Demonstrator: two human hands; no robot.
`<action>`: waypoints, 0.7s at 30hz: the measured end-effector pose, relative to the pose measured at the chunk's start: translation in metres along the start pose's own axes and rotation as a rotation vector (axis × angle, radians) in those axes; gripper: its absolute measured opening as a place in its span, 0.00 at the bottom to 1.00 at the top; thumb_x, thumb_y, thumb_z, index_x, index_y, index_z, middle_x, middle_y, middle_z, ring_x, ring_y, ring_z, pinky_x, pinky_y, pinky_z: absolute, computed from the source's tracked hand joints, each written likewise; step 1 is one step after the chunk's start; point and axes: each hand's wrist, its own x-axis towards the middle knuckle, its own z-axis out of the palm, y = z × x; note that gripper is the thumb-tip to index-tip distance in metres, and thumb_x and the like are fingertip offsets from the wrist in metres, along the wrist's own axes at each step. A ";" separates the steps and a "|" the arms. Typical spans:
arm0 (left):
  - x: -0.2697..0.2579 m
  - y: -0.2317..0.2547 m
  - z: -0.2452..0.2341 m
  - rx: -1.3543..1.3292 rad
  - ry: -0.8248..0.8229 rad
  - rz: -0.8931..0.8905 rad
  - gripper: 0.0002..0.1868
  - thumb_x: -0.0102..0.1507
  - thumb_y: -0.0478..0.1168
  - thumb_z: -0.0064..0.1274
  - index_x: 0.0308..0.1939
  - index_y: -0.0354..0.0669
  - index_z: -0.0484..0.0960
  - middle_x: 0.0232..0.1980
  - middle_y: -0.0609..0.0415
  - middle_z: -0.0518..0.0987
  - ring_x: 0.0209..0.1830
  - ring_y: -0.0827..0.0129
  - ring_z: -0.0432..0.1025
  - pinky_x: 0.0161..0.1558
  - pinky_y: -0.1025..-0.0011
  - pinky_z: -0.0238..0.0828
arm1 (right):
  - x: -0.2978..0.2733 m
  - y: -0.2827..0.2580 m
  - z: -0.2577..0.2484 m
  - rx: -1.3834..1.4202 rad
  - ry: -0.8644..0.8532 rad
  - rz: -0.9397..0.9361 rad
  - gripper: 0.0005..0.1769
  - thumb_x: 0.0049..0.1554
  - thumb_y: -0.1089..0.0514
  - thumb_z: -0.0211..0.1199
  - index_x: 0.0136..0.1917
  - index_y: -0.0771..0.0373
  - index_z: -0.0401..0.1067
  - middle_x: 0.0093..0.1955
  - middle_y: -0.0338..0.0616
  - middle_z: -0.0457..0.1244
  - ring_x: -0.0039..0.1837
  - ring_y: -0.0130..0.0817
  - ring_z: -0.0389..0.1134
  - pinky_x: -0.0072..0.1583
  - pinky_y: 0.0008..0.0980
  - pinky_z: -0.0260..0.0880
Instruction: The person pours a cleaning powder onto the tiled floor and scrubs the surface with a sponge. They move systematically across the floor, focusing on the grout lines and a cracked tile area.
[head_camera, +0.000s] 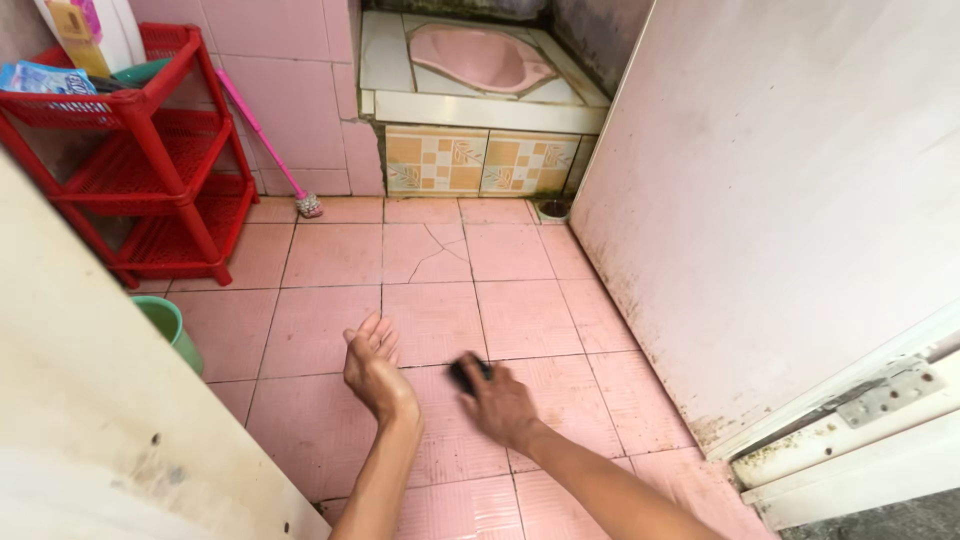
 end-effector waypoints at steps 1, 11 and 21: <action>-0.003 0.003 -0.003 0.041 0.021 -0.013 0.36 0.72 0.57 0.24 0.63 0.31 0.76 0.64 0.36 0.77 0.65 0.49 0.73 0.68 0.58 0.66 | -0.007 0.008 -0.005 0.028 -0.017 0.102 0.44 0.66 0.36 0.46 0.84 0.53 0.30 0.68 0.80 0.51 0.58 0.62 0.67 0.55 0.53 0.74; -0.008 0.016 -0.005 0.039 0.006 -0.040 0.36 0.73 0.58 0.22 0.60 0.31 0.77 0.60 0.38 0.80 0.62 0.52 0.76 0.67 0.58 0.68 | 0.017 0.102 0.009 0.055 0.230 0.447 0.43 0.62 0.36 0.51 0.84 0.48 0.42 0.60 0.66 0.58 0.60 0.60 0.66 0.56 0.58 0.71; -0.049 0.036 -0.052 0.408 0.024 -0.219 0.39 0.72 0.59 0.15 0.62 0.35 0.75 0.61 0.41 0.80 0.65 0.56 0.74 0.69 0.60 0.64 | 0.098 0.192 0.036 -0.037 0.499 0.405 0.41 0.59 0.38 0.56 0.80 0.52 0.52 0.57 0.72 0.61 0.54 0.60 0.68 0.50 0.53 0.73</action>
